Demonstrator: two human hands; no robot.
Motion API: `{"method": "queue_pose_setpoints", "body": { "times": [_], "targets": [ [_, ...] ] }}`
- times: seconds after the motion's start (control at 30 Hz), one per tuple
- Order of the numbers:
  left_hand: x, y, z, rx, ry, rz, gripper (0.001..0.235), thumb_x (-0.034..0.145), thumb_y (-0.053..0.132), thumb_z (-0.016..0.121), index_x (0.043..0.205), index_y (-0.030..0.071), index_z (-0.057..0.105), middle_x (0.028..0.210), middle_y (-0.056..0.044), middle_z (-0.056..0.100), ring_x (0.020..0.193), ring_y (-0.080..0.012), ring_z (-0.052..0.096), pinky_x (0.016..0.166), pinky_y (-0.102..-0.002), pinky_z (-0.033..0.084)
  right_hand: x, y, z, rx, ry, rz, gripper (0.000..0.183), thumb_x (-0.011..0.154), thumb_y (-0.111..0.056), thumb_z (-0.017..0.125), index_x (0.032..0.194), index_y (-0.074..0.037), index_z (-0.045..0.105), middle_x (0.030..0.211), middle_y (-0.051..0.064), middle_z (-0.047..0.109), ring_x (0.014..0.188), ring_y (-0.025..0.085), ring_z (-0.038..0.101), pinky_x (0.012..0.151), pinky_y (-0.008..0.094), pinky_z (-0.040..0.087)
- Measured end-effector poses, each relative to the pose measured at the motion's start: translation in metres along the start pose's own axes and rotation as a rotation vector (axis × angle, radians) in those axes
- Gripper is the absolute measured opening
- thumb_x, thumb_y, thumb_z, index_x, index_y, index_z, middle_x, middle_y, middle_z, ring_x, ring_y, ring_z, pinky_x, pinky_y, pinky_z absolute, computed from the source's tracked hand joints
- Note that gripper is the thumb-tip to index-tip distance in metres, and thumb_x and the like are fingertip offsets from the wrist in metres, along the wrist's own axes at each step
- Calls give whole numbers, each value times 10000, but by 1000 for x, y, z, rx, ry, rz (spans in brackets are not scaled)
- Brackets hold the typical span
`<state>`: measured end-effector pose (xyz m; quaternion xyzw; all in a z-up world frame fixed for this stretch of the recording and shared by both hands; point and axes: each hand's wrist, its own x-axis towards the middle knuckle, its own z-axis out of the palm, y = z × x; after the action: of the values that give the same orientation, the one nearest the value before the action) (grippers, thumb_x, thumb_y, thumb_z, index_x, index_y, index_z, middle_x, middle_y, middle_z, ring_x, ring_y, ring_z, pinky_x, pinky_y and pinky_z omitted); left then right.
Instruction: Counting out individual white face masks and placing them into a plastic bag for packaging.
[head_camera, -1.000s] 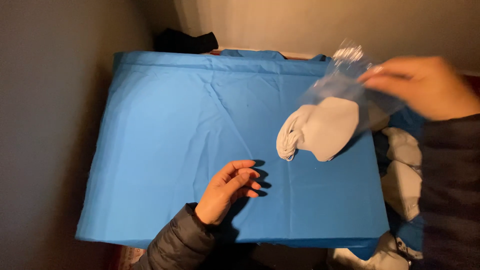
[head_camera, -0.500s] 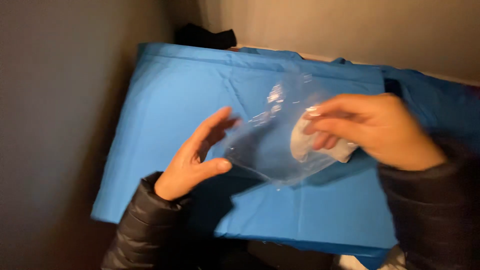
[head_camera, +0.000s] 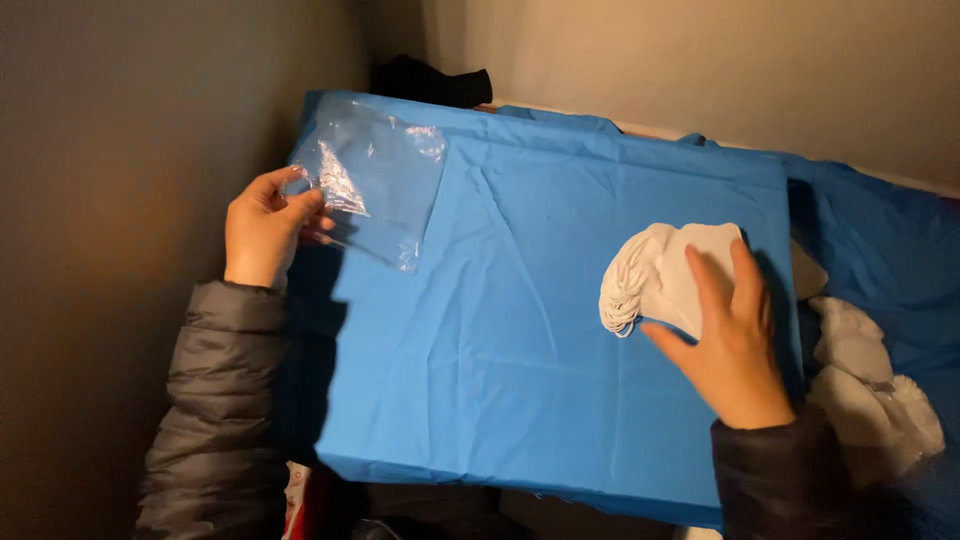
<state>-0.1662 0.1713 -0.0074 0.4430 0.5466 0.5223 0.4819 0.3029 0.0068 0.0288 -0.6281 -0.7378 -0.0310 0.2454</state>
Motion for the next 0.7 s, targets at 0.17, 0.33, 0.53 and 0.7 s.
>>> {"method": "queue_pose_setpoints", "body": {
  "times": [0.17, 0.33, 0.53, 0.7],
  "targets": [
    [11, -41, 0, 491, 183, 228, 471, 871, 145, 836, 1301, 51, 669, 926, -118, 708, 778, -220, 687, 684, -339, 573, -18, 19, 25, -130, 20, 11, 732, 773, -154, 819, 1461, -82, 582, 1565, 318, 337, 1434, 581, 348, 1148, 644, 352],
    [9, -53, -10, 847, 304, 416, 524, 819, 169, 912, 1304, 82, 735, 979, -127, 674, 913, -324, 690, 828, -458, 578, -19, 34, 34, -149, 127, -46, 577, 838, -56, 779, 1404, -91, 672, 1514, 292, 467, 1401, 558, 420, 1153, 618, 395],
    [19, -72, -30, 819, 333, 552, 445, 822, 23, 885, 1249, 94, 778, 959, -125, 653, 898, -326, 677, 816, -421, 578, -31, 64, 42, -111, 196, -43, 631, 770, 84, 698, 1365, -125, 717, 1548, 273, 498, 1373, 496, 506, 1147, 556, 426],
    [9, -52, -22, 743, 348, 482, 442, 880, 81, 890, 1291, 30, 733, 982, -190, 588, 941, -388, 656, 768, -374, 599, -35, 61, 35, 123, 172, 177, 688, 794, 167, 531, 1342, -208, 716, 1616, 227, 436, 1435, 416, 472, 1172, 481, 408]
  ]
}}
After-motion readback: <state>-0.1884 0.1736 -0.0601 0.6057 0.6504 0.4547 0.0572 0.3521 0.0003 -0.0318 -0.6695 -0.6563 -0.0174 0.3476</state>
